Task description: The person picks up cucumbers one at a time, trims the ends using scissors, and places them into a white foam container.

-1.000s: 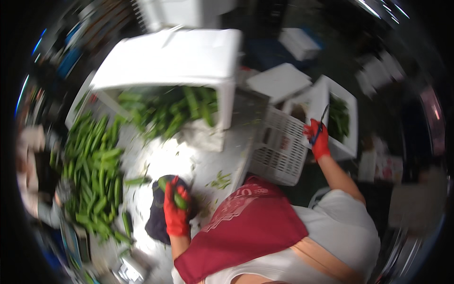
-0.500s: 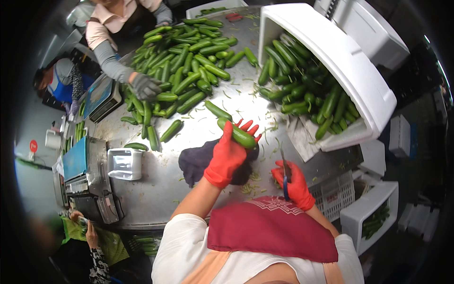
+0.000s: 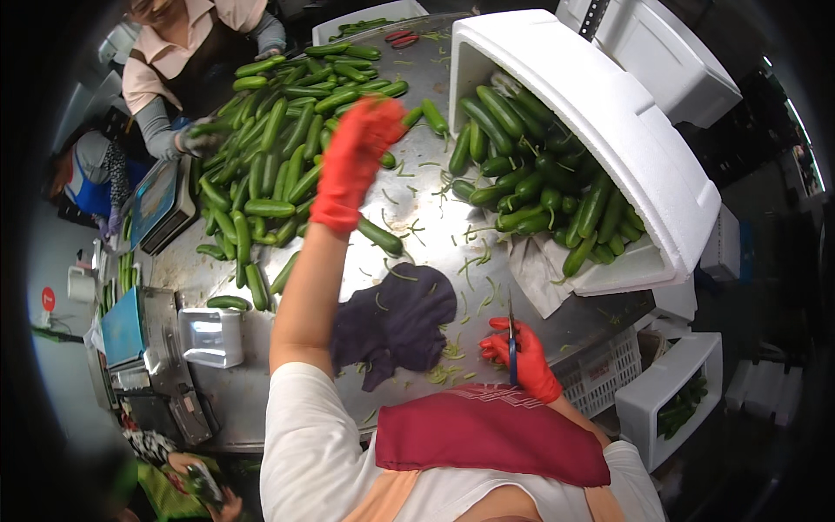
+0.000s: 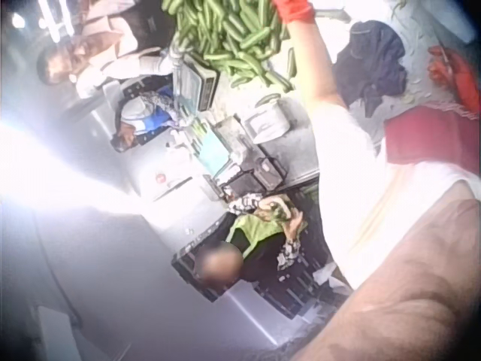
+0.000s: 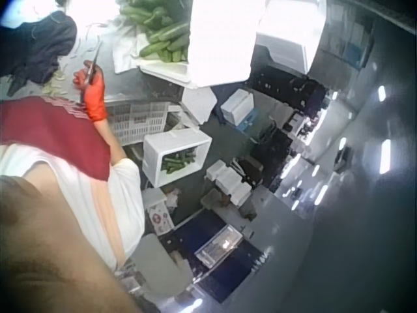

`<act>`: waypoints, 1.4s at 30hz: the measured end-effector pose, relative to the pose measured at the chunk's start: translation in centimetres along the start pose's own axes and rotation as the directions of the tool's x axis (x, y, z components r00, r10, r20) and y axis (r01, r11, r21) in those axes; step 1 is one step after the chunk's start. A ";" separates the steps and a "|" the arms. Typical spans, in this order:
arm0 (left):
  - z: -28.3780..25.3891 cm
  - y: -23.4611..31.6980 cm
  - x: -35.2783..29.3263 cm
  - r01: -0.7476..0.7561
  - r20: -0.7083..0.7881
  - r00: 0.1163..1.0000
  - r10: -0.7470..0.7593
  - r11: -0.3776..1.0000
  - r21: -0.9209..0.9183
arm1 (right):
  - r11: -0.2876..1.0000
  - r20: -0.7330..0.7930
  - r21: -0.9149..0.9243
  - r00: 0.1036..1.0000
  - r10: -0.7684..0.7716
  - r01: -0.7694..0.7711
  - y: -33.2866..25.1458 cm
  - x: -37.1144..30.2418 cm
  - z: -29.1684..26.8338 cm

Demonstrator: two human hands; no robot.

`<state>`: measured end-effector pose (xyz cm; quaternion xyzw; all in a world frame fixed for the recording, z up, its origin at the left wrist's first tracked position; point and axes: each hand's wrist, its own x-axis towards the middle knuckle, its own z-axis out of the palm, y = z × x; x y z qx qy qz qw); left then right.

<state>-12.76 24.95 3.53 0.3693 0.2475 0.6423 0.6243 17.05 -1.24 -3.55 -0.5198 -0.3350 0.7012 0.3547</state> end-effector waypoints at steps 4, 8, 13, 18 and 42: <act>7.8 -6.7 0.3 -0.033 0.174 0.979 -0.106 0.763 0.645 | 1.000 -0.071 -0.018 0.997 -0.011 0.010 -0.9 0.7 -0.1; 8.4 -9.8 3.8 -0.041 0.037 0.999 0.022 0.743 0.668 | 0.999 -0.094 -0.029 0.995 -0.036 0.033 -0.8 0.8 -0.2; 7.2 -11.6 4.0 -0.115 -0.023 0.982 0.187 0.691 0.714 | 0.999 -0.113 -0.029 0.993 0.015 -0.018 -0.7 0.6 0.2; 8.4 -12.0 3.9 0.131 -0.222 0.975 -0.002 0.811 0.570 | 0.999 -0.089 -0.013 0.995 0.042 -0.043 -0.7 1.3 0.2; 6.4 -9.0 -0.1 0.331 0.111 0.937 -0.333 0.736 -0.591 | 0.962 -0.091 -0.220 0.978 -0.187 0.163 -1.8 1.8 0.6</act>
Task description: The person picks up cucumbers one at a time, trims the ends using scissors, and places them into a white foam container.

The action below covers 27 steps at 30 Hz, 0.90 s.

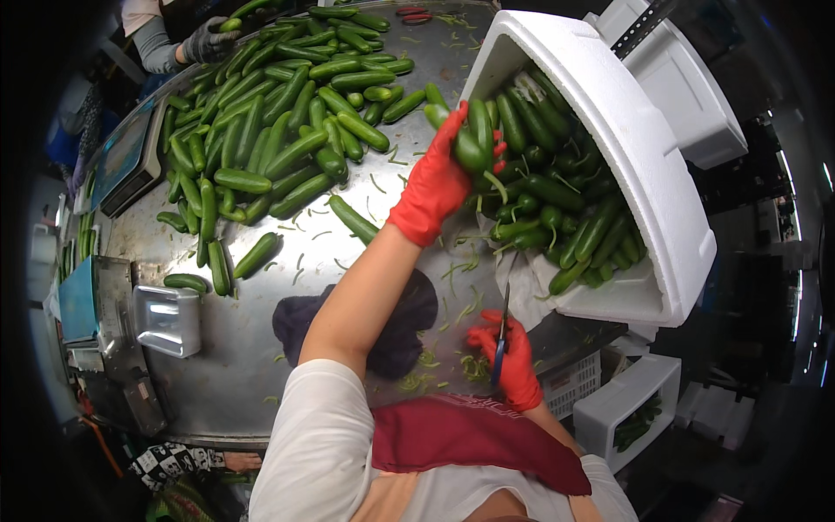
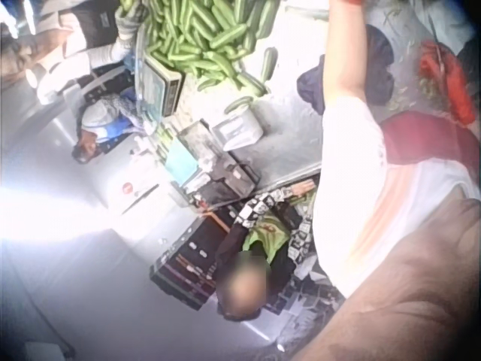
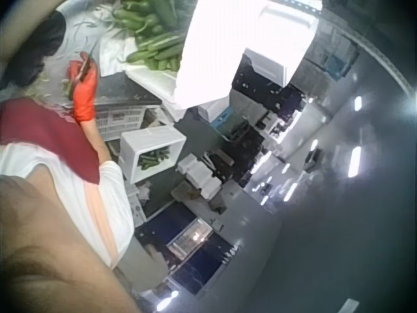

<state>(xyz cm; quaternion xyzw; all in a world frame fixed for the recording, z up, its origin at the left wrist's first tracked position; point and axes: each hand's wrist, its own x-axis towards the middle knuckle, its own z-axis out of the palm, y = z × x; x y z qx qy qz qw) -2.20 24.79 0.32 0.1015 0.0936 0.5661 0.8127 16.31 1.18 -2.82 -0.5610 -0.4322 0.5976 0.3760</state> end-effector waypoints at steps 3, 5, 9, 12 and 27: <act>0.0 -1.9 -3.0 -0.002 -0.053 0.999 -0.003 0.996 -0.086 | 0.960 -0.053 -0.170 0.970 -0.236 0.224 0.0 1.4 0.0; -0.4 -3.3 -5.0 -0.064 -0.080 0.995 0.056 0.993 -0.100 | 0.929 -0.075 -0.219 0.944 -0.322 0.299 -1.1 2.2 0.9; -1.0 -4.1 -8.3 -0.181 0.007 0.984 0.181 0.981 0.076 | 0.923 -0.044 -0.211 0.941 -0.337 0.321 -2.4 2.8 1.5; -0.6 -3.3 -9.9 -0.237 0.153 0.963 0.221 0.967 0.096 | 0.931 -0.025 -0.138 0.939 -0.343 0.337 -1.4 1.6 1.7; -0.3 -5.0 -14.8 -0.022 0.112 0.994 0.017 0.999 0.040 | 0.959 0.011 0.066 0.961 -0.276 0.275 -2.5 3.2 3.8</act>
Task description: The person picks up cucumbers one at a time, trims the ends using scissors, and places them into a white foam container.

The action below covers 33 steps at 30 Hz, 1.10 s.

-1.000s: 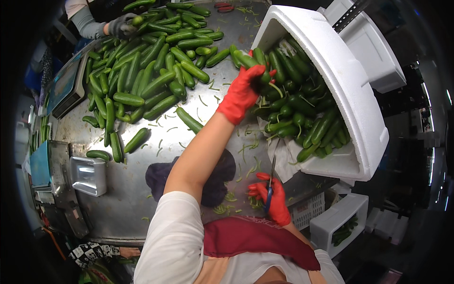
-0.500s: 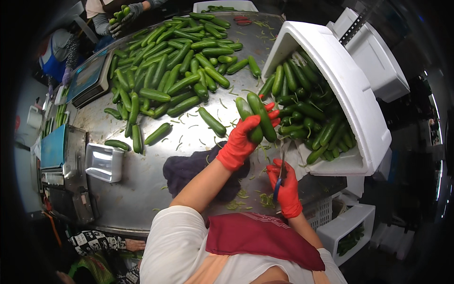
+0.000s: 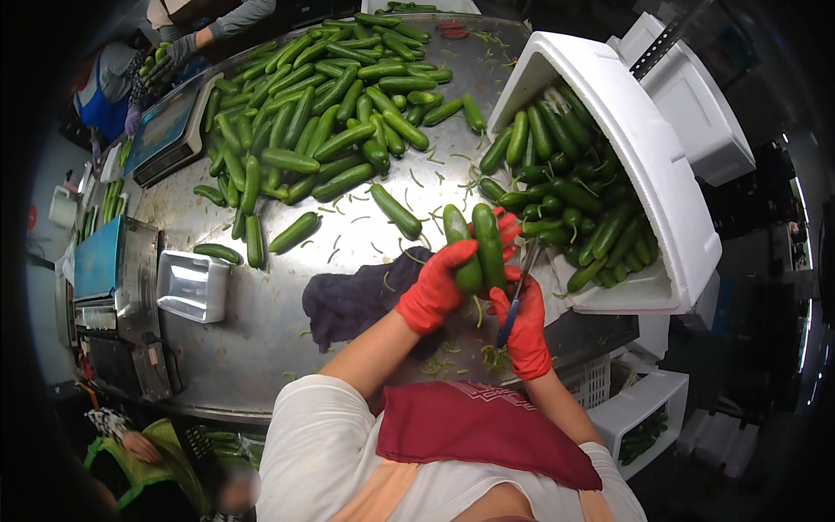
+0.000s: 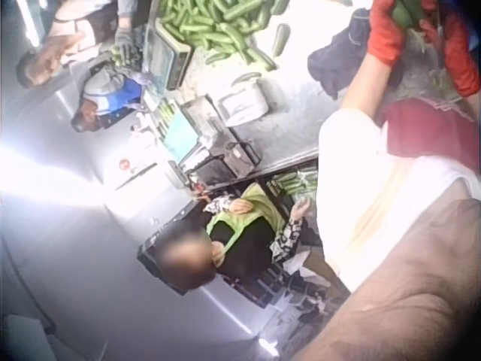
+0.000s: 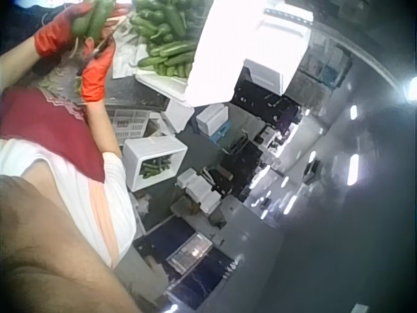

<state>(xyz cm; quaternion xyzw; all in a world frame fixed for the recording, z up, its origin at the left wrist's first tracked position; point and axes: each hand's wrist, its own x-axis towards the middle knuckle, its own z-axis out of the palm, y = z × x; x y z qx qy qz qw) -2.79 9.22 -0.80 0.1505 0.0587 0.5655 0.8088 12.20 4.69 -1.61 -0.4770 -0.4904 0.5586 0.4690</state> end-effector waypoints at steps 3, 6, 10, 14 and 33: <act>-3.1 0.5 0.0 -0.048 -0.108 0.992 0.070 0.981 0.189 | 1.000 -0.039 0.024 0.999 -0.008 0.009 3.4 -0.7 -1.7; -5.4 1.3 -1.8 -0.008 -0.227 0.970 0.083 0.949 0.316 | 0.992 -0.044 -0.126 0.998 -0.033 0.027 3.5 -2.0 -1.7; -6.8 1.4 -3.0 0.065 -0.369 0.929 0.038 0.963 0.263 | 0.932 -0.028 -0.363 0.999 -0.015 0.004 4.6 -2.7 -1.4; -7.1 1.7 -3.5 0.032 -0.382 0.924 0.029 0.987 0.154 | 0.899 -0.019 -0.437 0.999 -0.027 0.016 7.1 -3.2 -2.1; -5.7 2.2 -4.1 0.113 -0.233 0.972 -0.003 0.882 0.458 | 0.616 0.013 -0.787 0.997 0.075 -0.036 0.9 -0.7 -4.0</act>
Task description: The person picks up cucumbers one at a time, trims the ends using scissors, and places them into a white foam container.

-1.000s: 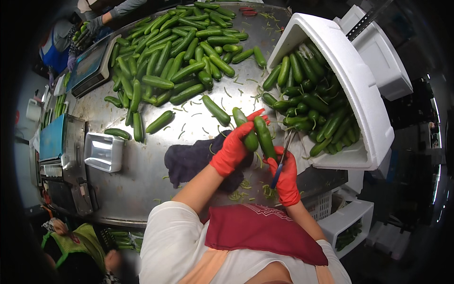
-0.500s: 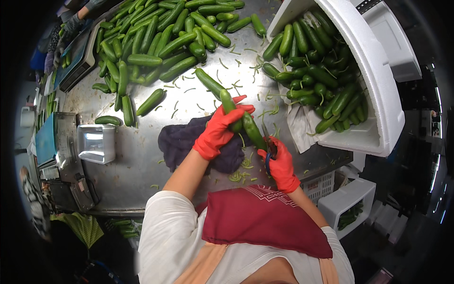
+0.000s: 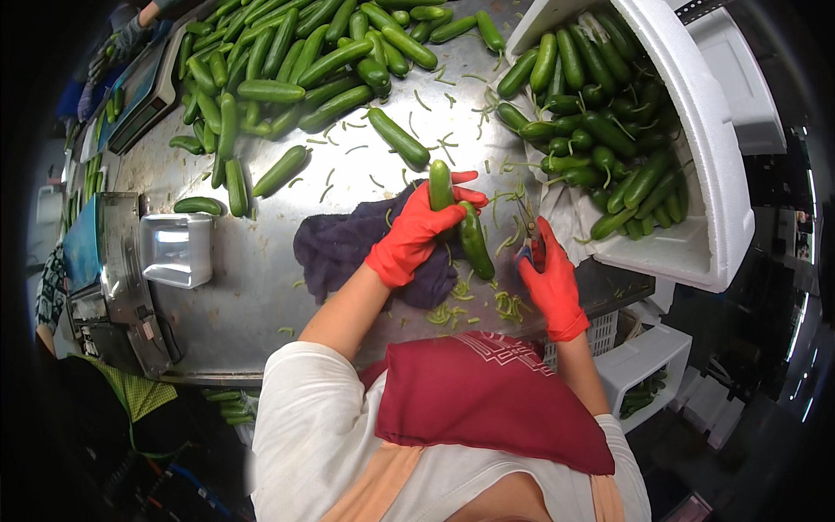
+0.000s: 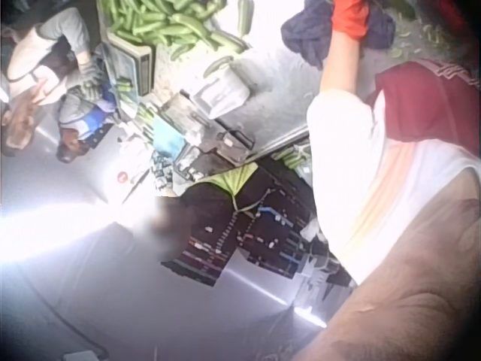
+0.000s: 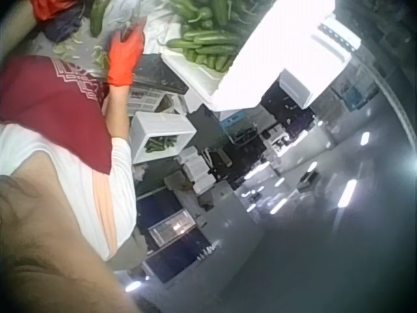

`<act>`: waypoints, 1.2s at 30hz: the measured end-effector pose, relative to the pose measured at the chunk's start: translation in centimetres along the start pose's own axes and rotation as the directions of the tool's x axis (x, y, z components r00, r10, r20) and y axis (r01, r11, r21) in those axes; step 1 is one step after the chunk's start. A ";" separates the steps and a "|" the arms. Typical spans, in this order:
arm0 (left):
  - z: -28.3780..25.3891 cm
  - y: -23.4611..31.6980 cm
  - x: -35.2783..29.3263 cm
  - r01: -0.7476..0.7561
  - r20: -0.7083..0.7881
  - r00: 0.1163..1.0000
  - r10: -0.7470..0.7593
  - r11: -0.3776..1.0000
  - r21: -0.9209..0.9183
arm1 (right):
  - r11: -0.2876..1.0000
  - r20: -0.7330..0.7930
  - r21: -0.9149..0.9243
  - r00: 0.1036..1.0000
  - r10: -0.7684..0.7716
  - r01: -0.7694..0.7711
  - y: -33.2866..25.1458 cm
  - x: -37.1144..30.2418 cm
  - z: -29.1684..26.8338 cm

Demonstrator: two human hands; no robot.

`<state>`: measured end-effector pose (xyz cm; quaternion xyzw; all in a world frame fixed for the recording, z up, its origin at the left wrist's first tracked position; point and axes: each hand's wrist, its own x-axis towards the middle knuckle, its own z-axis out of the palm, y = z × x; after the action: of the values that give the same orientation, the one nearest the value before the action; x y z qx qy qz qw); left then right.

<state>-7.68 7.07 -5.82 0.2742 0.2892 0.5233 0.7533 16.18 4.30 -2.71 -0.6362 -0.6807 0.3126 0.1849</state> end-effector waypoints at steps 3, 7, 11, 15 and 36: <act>0.0 0.1 -0.1 0.001 0.006 1.000 -0.001 1.000 -0.024 | 0.978 0.097 -0.137 0.985 -0.146 0.158 0.5 0.0 -1.7; 0.3 0.5 -0.3 0.024 -0.015 1.000 -0.025 0.997 -0.072 | 0.945 0.230 -0.308 0.972 -0.039 0.110 -0.7 0.6 -4.2; 1.7 0.9 -0.4 0.047 0.016 0.999 -0.045 0.976 -0.214 | 0.880 0.293 -0.375 0.938 -0.184 0.290 1.1 1.2 -4.7; 3.9 1.8 -1.0 0.070 0.016 0.998 -0.068 0.960 -0.273 | 0.977 0.298 -0.188 0.954 -0.042 0.102 -3.2 1.6 -6.1; 6.5 0.5 -2.7 0.154 -0.202 0.969 -0.143 0.987 0.039 | 0.470 0.585 0.700 0.809 0.054 -0.538 -2.5 -2.0 -2.2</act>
<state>-4.02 3.95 -0.63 0.2188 0.3967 0.4819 0.7501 15.97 2.75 0.86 -0.4769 -0.3387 0.7774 0.2314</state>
